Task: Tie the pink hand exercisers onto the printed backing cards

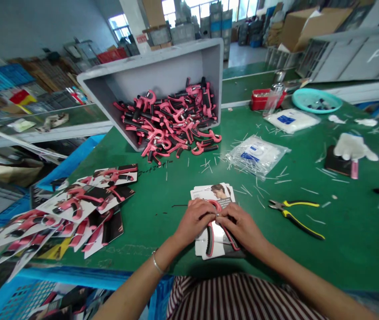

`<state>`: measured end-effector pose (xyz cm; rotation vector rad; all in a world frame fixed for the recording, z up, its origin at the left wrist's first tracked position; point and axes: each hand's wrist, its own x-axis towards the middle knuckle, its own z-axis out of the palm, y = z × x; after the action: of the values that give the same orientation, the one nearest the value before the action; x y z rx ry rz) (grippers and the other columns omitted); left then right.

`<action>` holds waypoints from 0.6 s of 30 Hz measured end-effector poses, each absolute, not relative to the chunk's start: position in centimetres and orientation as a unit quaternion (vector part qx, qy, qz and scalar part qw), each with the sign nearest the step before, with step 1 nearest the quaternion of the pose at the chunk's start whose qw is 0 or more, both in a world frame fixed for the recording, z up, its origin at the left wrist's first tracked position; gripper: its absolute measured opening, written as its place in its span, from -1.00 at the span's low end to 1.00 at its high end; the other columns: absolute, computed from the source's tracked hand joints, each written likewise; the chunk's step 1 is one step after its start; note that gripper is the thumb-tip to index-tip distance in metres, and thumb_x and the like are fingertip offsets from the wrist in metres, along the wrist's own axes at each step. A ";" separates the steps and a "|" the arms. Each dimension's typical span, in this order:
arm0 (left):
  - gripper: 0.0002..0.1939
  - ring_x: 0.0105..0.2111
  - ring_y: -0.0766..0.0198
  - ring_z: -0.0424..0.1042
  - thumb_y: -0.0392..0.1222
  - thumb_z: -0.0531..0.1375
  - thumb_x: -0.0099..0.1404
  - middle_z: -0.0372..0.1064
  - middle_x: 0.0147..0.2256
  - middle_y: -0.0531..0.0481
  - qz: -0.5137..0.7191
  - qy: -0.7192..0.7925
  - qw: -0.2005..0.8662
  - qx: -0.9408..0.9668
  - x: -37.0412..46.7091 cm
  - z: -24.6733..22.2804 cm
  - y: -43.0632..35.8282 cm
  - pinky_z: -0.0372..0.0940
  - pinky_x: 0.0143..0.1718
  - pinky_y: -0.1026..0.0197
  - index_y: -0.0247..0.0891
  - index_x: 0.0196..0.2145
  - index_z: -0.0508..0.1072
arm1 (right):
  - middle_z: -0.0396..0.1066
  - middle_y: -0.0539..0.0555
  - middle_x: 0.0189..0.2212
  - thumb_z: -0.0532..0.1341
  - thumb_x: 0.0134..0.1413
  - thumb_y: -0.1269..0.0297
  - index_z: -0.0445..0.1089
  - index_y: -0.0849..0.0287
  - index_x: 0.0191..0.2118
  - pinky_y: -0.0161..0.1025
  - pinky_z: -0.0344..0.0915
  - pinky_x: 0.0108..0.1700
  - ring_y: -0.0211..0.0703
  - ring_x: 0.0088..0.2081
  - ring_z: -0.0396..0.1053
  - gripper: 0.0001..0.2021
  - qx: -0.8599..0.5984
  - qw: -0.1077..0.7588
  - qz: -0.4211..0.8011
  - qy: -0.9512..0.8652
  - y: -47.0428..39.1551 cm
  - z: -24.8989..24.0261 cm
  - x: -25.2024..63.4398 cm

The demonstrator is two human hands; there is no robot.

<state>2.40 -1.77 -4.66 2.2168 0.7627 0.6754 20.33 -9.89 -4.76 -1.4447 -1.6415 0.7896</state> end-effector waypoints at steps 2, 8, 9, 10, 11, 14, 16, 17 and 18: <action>-0.91 -0.15 0.19 0.41 -0.21 0.17 0.34 0.51 -0.24 0.00 0.289 0.316 0.352 0.832 2.5 -4.9 -2.1 0.18 -0.01 0.08 -0.17 -0.28 0.50 | 0.34 0.01 -0.38 0.15 0.27 0.23 0.39 0.13 -0.38 -0.22 0.21 -0.16 -0.14 -0.24 0.31 -0.80 -0.562 0.393 0.318 -0.654 -10.0 -4.5 20.4; -0.93 -0.16 0.20 0.41 -0.21 0.21 0.32 0.53 -0.27 0.02 0.317 0.330 0.358 0.814 2.3 -5.0 -2.6 0.17 -0.03 0.09 -0.18 -0.30 0.51 | 0.31 0.01 -0.38 0.14 0.28 0.25 0.37 0.14 -0.38 -0.22 0.19 -0.16 -0.15 -0.25 0.29 -0.81 -0.552 0.378 0.332 -0.665 -10.0 -4.2 20.2; -0.94 -0.17 0.20 0.41 -0.22 0.22 0.31 0.53 -0.27 0.03 0.321 0.331 0.357 0.813 2.3 -5.0 -2.6 0.18 -0.03 0.09 -0.18 -0.30 0.51 | 0.31 0.01 -0.38 0.15 0.27 0.25 0.38 0.13 -0.37 -0.22 0.19 -0.15 -0.14 -0.24 0.29 -0.81 -0.551 0.373 0.330 -0.670 -9.9 -4.2 20.2; -0.94 -0.18 0.20 0.41 -0.22 0.22 0.31 0.53 -0.27 0.03 0.324 0.331 0.358 0.810 2.2 -5.1 -2.6 0.18 -0.04 0.09 -0.17 -0.30 0.51 | 0.31 0.00 -0.39 0.15 0.27 0.24 0.38 0.13 -0.38 -0.21 0.18 -0.15 -0.14 -0.24 0.29 -0.81 -0.549 0.368 0.330 -0.674 -9.8 -4.2 20.1; -0.95 -0.19 0.21 0.42 -0.22 0.22 0.30 0.53 -0.27 0.03 0.328 0.331 0.360 0.808 2.2 -5.2 -2.6 0.18 -0.04 0.09 -0.17 -0.30 0.51 | 0.31 0.00 -0.39 0.15 0.27 0.24 0.37 0.13 -0.38 -0.21 0.18 -0.15 -0.14 -0.24 0.29 -0.81 -0.547 0.365 0.330 -0.677 -9.7 -4.3 20.1; -0.94 -0.19 0.22 0.42 -0.22 0.21 0.31 0.52 -0.27 0.02 0.334 0.323 0.368 0.805 2.1 -5.5 -2.5 0.18 -0.03 0.09 -0.17 -0.29 0.51 | 0.30 0.00 -0.40 0.14 0.28 0.23 0.35 0.13 -0.40 -0.21 0.18 -0.16 -0.14 -0.26 0.28 -0.78 -0.546 0.365 0.331 -0.678 -9.5 -4.4 20.0; -0.93 -0.19 0.23 0.42 -0.24 0.20 0.32 0.52 -0.27 0.02 0.339 0.317 0.369 0.805 2.0 -5.6 -2.5 0.17 -0.03 0.10 -0.18 -0.28 0.50 | 0.29 0.00 -0.40 0.14 0.28 0.23 0.35 0.13 -0.40 -0.21 0.18 -0.16 -0.15 -0.26 0.28 -0.78 -0.547 0.367 0.333 -0.675 -9.4 -4.5 20.0; -0.93 -0.19 0.24 0.42 -0.24 0.20 0.33 0.51 -0.27 0.03 0.339 0.315 0.369 0.806 2.0 -5.6 -2.5 0.17 -0.02 0.10 -0.18 -0.28 0.50 | 0.30 0.00 -0.40 0.14 0.28 0.23 0.35 0.13 -0.40 -0.21 0.18 -0.16 -0.15 -0.26 0.28 -0.79 -0.547 0.367 0.335 -0.674 -9.4 -4.5 20.0; -0.93 -0.18 0.24 0.42 -0.24 0.19 0.33 0.51 -0.27 0.03 0.339 0.313 0.367 0.808 1.9 -5.6 -2.5 0.16 -0.02 0.10 -0.18 -0.28 0.50 | 0.30 0.00 -0.40 0.15 0.28 0.23 0.36 0.13 -0.40 -0.21 0.18 -0.16 -0.15 -0.26 0.28 -0.79 -0.547 0.367 0.336 -0.673 -9.4 -4.5 20.0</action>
<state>1.95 -2.54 -5.64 2.0750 0.8041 0.8715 20.00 -9.39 -4.54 -1.4061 -1.7299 0.8644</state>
